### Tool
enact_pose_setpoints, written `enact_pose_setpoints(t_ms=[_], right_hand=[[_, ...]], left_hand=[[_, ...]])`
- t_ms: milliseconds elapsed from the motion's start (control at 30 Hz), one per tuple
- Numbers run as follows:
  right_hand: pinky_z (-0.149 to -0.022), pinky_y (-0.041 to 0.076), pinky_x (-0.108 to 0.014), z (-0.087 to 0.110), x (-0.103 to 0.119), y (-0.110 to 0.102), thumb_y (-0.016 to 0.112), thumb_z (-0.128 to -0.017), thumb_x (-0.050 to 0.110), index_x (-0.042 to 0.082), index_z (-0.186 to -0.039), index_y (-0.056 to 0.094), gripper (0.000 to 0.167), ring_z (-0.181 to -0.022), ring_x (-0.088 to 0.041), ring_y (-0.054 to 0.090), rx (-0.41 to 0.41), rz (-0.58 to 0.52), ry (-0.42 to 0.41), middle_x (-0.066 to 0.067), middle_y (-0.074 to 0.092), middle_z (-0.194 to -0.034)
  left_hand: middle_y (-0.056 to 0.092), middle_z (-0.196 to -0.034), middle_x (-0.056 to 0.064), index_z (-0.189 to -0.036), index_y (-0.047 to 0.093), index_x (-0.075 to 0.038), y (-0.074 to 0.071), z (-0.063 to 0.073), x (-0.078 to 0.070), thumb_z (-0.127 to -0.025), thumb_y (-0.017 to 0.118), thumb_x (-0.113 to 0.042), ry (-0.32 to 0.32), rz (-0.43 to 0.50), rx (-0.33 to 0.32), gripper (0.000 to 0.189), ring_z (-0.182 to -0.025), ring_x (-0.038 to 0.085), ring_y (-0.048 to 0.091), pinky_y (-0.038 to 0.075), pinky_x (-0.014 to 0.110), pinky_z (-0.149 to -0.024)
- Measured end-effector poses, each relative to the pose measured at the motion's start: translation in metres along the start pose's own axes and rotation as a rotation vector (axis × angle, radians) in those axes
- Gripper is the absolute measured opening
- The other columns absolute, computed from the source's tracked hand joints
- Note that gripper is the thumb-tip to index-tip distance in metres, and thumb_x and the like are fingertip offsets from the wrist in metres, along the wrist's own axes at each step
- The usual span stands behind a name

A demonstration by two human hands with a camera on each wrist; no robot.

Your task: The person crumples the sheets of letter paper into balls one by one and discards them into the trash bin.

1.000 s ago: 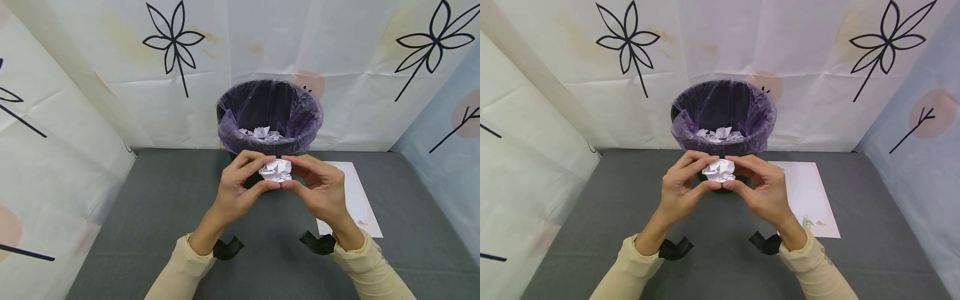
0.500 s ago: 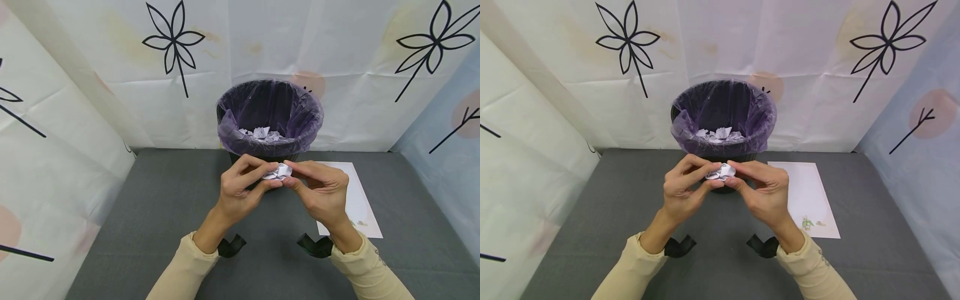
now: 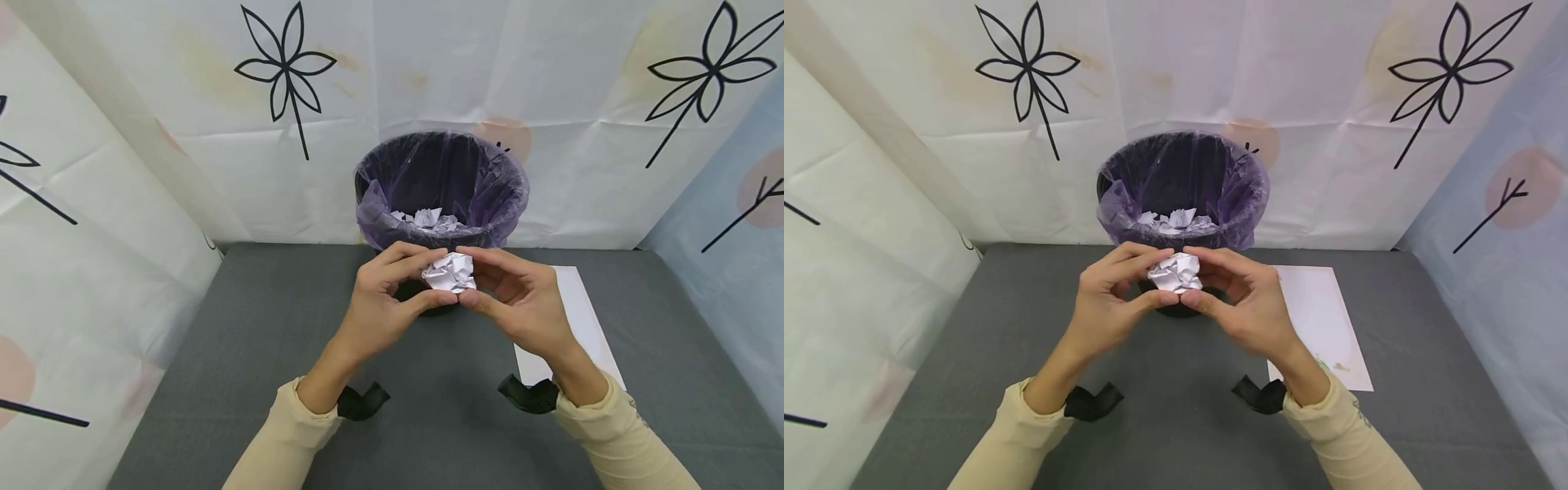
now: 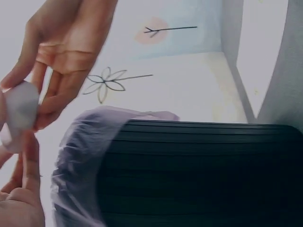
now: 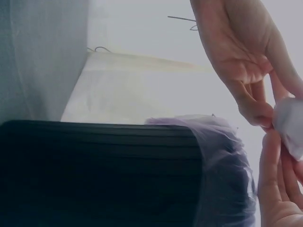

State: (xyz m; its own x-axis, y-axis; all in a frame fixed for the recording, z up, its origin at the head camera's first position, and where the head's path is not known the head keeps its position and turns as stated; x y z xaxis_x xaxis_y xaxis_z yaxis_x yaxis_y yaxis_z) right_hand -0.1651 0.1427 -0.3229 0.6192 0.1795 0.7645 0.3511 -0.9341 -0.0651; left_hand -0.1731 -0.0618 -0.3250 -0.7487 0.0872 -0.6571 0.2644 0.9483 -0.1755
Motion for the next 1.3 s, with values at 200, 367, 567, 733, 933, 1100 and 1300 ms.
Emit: enact_pose_setpoints(t_ms=[200,367,567,733,933,1100,1300], right_hand=[[-0.091,0.056,-0.035,-0.019,0.015,-0.009,0.076,-0.08,-0.017,-0.016,-0.13,0.059,0.052,-0.108,-0.027,0.069,0.067,0.002,0.077,-0.02,0.066,-0.126],[-0.088,0.057,-0.032,-0.045,0.023,-0.016,0.075,-0.08,-0.02,-0.013,-0.132,0.059,0.054,-0.102,-0.026,0.071,0.062,0.011,0.143,-0.02,0.067,-0.123],[-0.084,0.057,-0.03,-0.08,0.03,-0.026,0.074,-0.081,-0.019,-0.007,-0.133,0.061,0.054,-0.094,-0.027,0.07,0.025,0.021,0.206,-0.02,0.068,-0.111],[-0.083,0.058,-0.029,-0.112,0.036,-0.031,0.07,-0.085,-0.019,-0.007,-0.125,0.067,0.043,-0.093,-0.027,0.071,0.031,-0.013,0.223,-0.02,0.07,-0.113],[-0.081,0.059,-0.031,-0.148,0.041,-0.039,0.072,-0.085,-0.016,-0.01,-0.121,0.067,0.037,-0.088,-0.028,0.071,0.057,-0.096,0.252,-0.02,0.071,-0.109],[-0.081,0.058,-0.03,-0.175,0.044,-0.048,0.074,-0.085,-0.014,-0.01,-0.122,0.066,0.038,-0.089,-0.03,0.07,0.082,-0.061,0.245,-0.021,0.07,-0.107],[-0.082,0.058,-0.029,-0.194,0.043,-0.055,0.075,-0.084,-0.013,-0.008,-0.122,0.067,0.039,-0.09,-0.031,0.069,0.061,-0.035,0.247,-0.021,0.069,-0.106]], left_hand=[[0.063,-0.117,0.02,-0.129,0.061,0.014,-0.014,-0.02,-0.014,-0.076,0.078,0.02,-0.156,0.133,0.084,0.056,-0.103,0.027,0.063,0.057,0.042,-0.088],[0.065,-0.115,0.018,-0.131,0.061,0.011,-0.029,-0.044,-0.018,-0.08,0.08,0.014,-0.204,0.078,0.12,0.055,-0.101,0.025,0.065,0.057,0.041,-0.089],[0.069,-0.112,0.016,-0.126,0.065,0.01,-0.045,-0.082,-0.022,-0.084,0.078,0.007,-0.26,-0.014,0.127,0.044,-0.091,0.024,0.068,0.058,0.036,-0.085],[0.072,-0.109,0.014,-0.124,0.069,0.005,-0.056,-0.115,-0.024,-0.087,0.08,0.0,-0.337,-0.042,0.119,0.039,-0.09,0.024,0.071,0.058,0.033,-0.083],[0.073,-0.114,0.008,-0.125,0.071,-0.001,-0.07,-0.147,-0.022,-0.088,0.08,-0.009,-0.4,-0.067,0.112,0.039,-0.099,0.023,0.07,0.055,0.034,-0.089],[0.071,-0.115,0.01,-0.124,0.071,0.0,-0.077,-0.17,-0.023,-0.088,0.08,-0.009,-0.398,-0.054,0.102,0.039,-0.102,0.026,0.068,0.052,0.033,-0.093],[0.069,-0.115,0.01,-0.125,0.071,-0.002,-0.08,-0.187,-0.02,-0.088,0.081,-0.009,-0.417,-0.079,0.092,0.039,-0.105,0.026,0.066,0.05,0.029,-0.096]])
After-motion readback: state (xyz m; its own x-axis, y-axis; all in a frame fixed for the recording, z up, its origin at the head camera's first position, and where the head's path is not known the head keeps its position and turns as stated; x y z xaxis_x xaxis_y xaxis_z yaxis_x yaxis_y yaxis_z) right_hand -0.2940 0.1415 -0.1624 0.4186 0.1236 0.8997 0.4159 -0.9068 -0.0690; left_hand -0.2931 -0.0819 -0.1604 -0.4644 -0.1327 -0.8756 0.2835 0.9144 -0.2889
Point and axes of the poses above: each hand's wrist, its own z-axis away from the middle knuckle, its own y-axis out of the palm, x = y × z, the point moved 1 cm from there along -z, towards the middle knuckle
